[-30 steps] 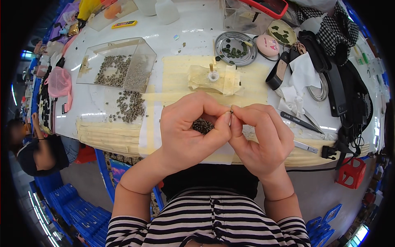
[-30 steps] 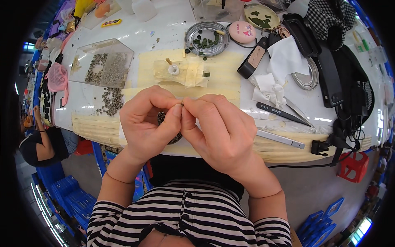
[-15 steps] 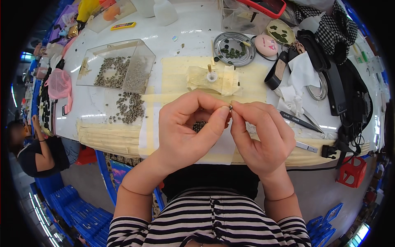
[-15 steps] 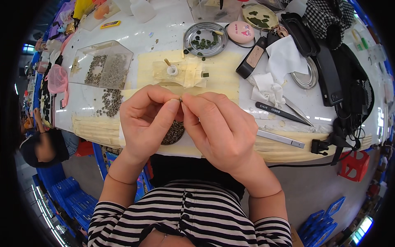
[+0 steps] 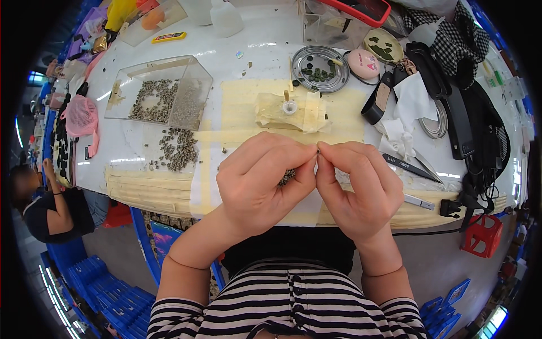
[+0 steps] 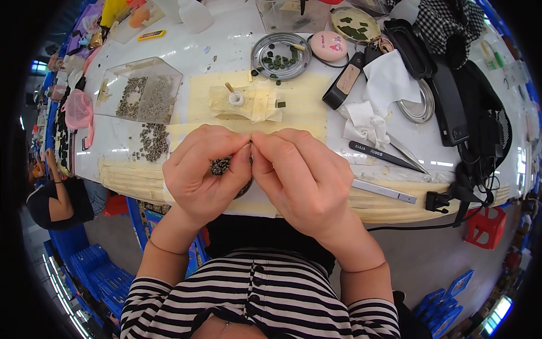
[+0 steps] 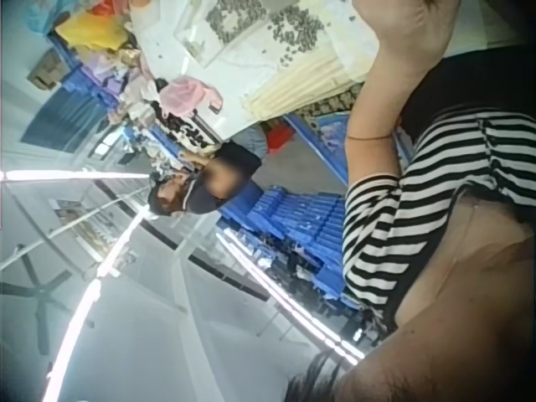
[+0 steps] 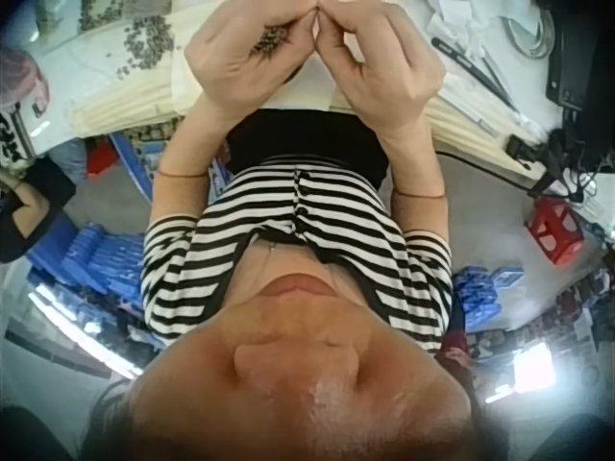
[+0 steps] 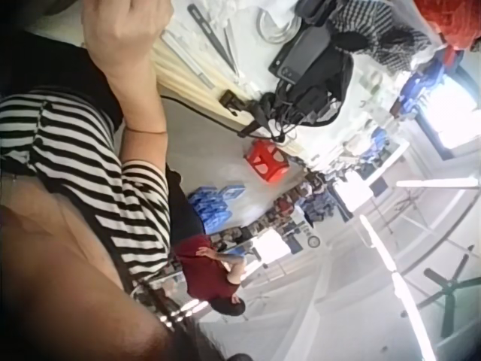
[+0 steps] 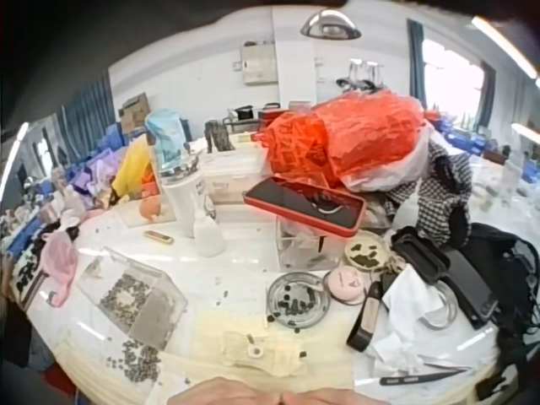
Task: The recorder is picking up and assembling very small metal components into a tray on a factory workbench.
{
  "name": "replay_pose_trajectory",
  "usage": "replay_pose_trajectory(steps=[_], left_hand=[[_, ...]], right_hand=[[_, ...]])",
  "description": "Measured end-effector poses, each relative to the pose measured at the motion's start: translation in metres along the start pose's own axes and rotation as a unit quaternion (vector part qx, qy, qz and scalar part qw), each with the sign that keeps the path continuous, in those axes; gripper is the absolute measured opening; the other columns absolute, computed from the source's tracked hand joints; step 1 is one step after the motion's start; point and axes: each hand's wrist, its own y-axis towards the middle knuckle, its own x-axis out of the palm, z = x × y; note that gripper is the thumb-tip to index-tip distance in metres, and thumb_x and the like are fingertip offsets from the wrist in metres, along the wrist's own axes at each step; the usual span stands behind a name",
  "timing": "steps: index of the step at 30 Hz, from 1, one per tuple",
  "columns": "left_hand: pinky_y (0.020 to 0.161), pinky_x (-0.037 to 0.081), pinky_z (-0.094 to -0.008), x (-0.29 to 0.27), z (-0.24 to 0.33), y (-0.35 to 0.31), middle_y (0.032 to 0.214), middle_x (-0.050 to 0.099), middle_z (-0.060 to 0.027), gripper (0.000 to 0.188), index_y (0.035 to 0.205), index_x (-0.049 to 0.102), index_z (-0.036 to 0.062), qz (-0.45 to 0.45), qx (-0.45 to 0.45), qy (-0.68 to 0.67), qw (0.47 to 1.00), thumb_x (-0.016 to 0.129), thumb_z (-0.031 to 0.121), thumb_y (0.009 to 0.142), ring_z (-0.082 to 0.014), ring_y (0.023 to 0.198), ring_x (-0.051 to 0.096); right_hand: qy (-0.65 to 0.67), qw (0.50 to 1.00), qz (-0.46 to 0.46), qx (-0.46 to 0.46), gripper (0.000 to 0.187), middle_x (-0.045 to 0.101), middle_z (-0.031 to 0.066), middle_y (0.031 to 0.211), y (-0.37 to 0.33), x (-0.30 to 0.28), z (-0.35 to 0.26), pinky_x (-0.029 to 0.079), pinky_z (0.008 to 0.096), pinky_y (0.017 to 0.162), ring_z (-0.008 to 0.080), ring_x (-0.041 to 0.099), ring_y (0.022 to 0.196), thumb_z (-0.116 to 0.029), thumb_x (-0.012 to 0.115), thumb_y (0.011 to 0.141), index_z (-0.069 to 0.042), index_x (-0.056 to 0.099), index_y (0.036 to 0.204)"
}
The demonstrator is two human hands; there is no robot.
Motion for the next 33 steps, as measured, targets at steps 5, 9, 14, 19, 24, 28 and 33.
replay_pose_trajectory(steps=[5, 9, 14, 19, 24, 28, 33], left_hand=[[0.057, 0.052, -0.0289, -0.002, 0.002, -0.001, 0.076, 0.067, -0.0104, 0.016, 0.087, 0.069, -0.0008, -0.015, -0.047, -0.041, 0.998, 0.076, -0.007, 0.073, -0.0208, 0.065, 0.064], [0.058, 0.052, -0.0275, -0.003, 0.0, -0.004, 0.076, 0.067, -0.0099, 0.015, 0.087, 0.07, -0.0009, -0.014, -0.065, -0.08, 0.995, 0.076, -0.006, 0.074, -0.019, 0.065, 0.065], [0.059, 0.052, -0.027, -0.003, -0.001, -0.005, 0.075, 0.067, -0.0101, 0.014, 0.088, 0.07, -0.001, -0.021, -0.078, -0.099, 0.992, 0.075, -0.006, 0.075, -0.0191, 0.065, 0.065], [0.062, 0.054, -0.0249, -0.001, 0.0, -0.006, 0.081, 0.069, -0.0095, 0.011, 0.092, 0.07, -0.003, -0.011, -0.119, -0.148, 0.982, 0.072, -0.005, 0.081, -0.0144, 0.07, 0.067], [0.072, 0.055, -0.0227, -0.004, 0.009, -0.004, 0.091, 0.07, -0.0083, 0.01, 0.1, 0.067, -0.0063, -0.016, -0.294, -0.368, 0.882, 0.066, -0.002, 0.091, -0.0101, 0.08, 0.066], [0.076, 0.055, -0.0228, -0.011, 0.001, -0.003, 0.093, 0.07, -0.0084, 0.01, 0.102, 0.066, -0.0068, -0.067, -0.333, -0.453, 0.824, 0.064, -0.002, 0.093, -0.0099, 0.084, 0.066], [0.077, 0.055, -0.0232, -0.013, 0.0, -0.002, 0.095, 0.07, -0.0091, 0.01, 0.102, 0.066, -0.0066, -0.069, -0.349, -0.458, 0.815, 0.064, -0.002, 0.093, -0.01, 0.084, 0.066]], right_hand=[[0.022, 1.0, -0.005, 0.01, 0.022, 0.064, 0.01, 0.077, 0.001, -0.002, -0.001, 0.05, 0.0298, 0.051, 0.0213, 0.062, 0.059, 0.006, 0.076, 0.07, 0.001, 0.068, 0.09], [0.036, 0.999, -0.008, 0.023, 0.021, 0.064, 0.0095, 0.076, 0.002, -0.003, -0.004, 0.05, 0.0295, 0.05, 0.0207, 0.062, 0.059, 0.006, 0.076, 0.07, 0.0, 0.067, 0.088], [0.053, 0.998, -0.007, 0.034, 0.021, 0.064, 0.0095, 0.074, 0.002, -0.004, -0.004, 0.05, 0.0293, 0.05, 0.0203, 0.062, 0.059, 0.006, 0.076, 0.07, 0.0, 0.068, 0.088], [0.033, 0.999, 0.006, 0.019, 0.022, 0.065, 0.01, 0.076, 0.002, -0.002, -0.002, 0.05, 0.0293, 0.05, 0.0207, 0.063, 0.06, 0.006, 0.077, 0.07, 0.0, 0.069, 0.09], [-0.005, 0.999, 0.027, -0.023, 0.023, 0.066, 0.0102, 0.08, 0.002, -0.001, -0.002, 0.052, 0.0287, 0.052, 0.0209, 0.065, 0.062, 0.005, 0.077, 0.07, 0.001, 0.07, 0.092], [-0.014, 0.999, 0.017, -0.045, 0.028, 0.066, 0.0109, 0.083, 0.0, -0.004, 0.0, 0.053, 0.029, 0.054, 0.0215, 0.066, 0.064, 0.005, 0.078, 0.069, 0.003, 0.071, 0.096], [-0.023, 0.998, -0.002, -0.056, 0.032, 0.068, 0.0115, 0.086, 0.001, -0.004, 0.0, 0.054, 0.0292, 0.056, 0.0222, 0.068, 0.068, 0.005, 0.077, 0.068, 0.003, 0.072, 0.1]])
